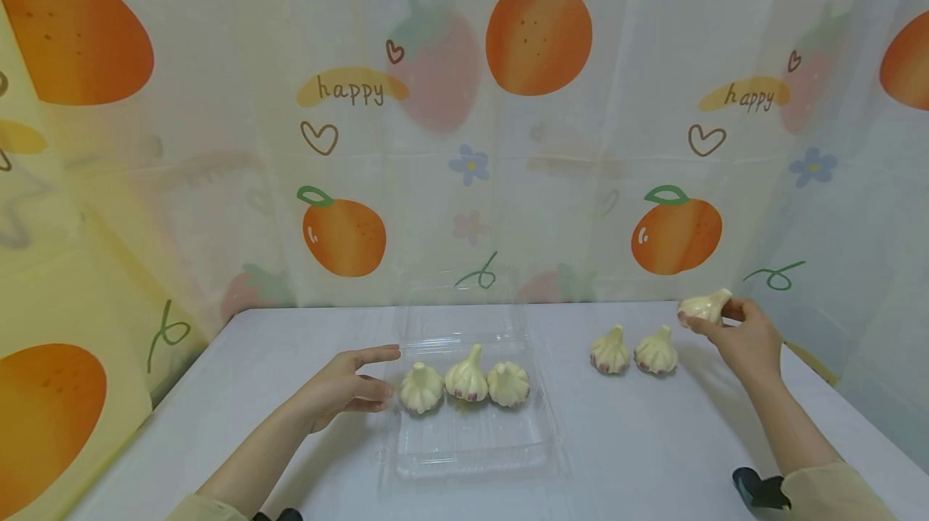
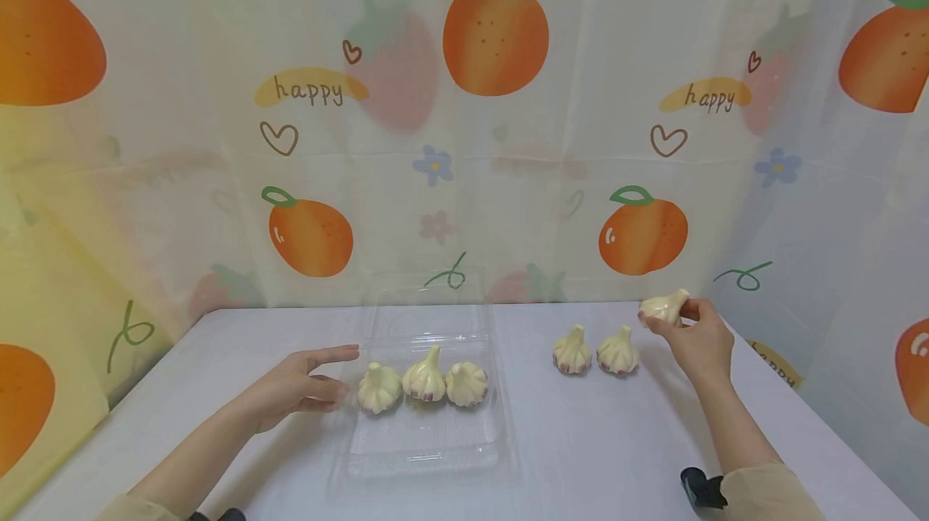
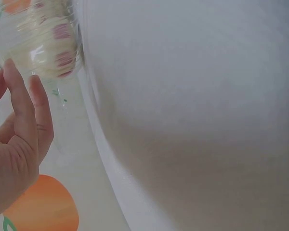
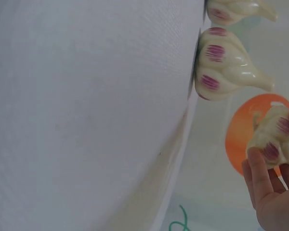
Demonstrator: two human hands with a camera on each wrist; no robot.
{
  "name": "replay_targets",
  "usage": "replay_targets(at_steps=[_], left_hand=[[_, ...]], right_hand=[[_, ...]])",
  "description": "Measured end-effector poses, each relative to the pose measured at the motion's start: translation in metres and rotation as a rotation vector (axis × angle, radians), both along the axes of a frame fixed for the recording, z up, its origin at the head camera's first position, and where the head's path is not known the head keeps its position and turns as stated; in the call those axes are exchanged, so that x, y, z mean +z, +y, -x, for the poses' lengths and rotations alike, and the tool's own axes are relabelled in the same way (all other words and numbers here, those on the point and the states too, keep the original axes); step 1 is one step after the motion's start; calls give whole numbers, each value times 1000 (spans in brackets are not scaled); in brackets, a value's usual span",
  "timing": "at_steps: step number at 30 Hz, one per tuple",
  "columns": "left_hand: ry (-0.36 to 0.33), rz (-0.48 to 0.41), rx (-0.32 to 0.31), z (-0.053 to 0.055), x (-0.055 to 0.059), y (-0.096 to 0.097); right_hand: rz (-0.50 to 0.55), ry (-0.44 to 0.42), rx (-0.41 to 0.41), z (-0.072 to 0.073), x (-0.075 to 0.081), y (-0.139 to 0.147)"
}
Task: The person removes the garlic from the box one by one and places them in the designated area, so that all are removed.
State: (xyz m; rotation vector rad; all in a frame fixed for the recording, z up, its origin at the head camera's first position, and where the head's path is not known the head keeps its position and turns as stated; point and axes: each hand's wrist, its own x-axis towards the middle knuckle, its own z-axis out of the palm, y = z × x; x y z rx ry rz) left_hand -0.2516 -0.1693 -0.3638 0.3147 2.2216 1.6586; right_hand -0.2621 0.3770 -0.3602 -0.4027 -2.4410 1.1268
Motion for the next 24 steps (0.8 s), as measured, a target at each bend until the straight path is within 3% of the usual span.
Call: replay_targets(at_steps=[24], left_hand=[[7,5,-9,0,1,-1]], right_hand=[[-101,-128,67,-5,-9,18]])
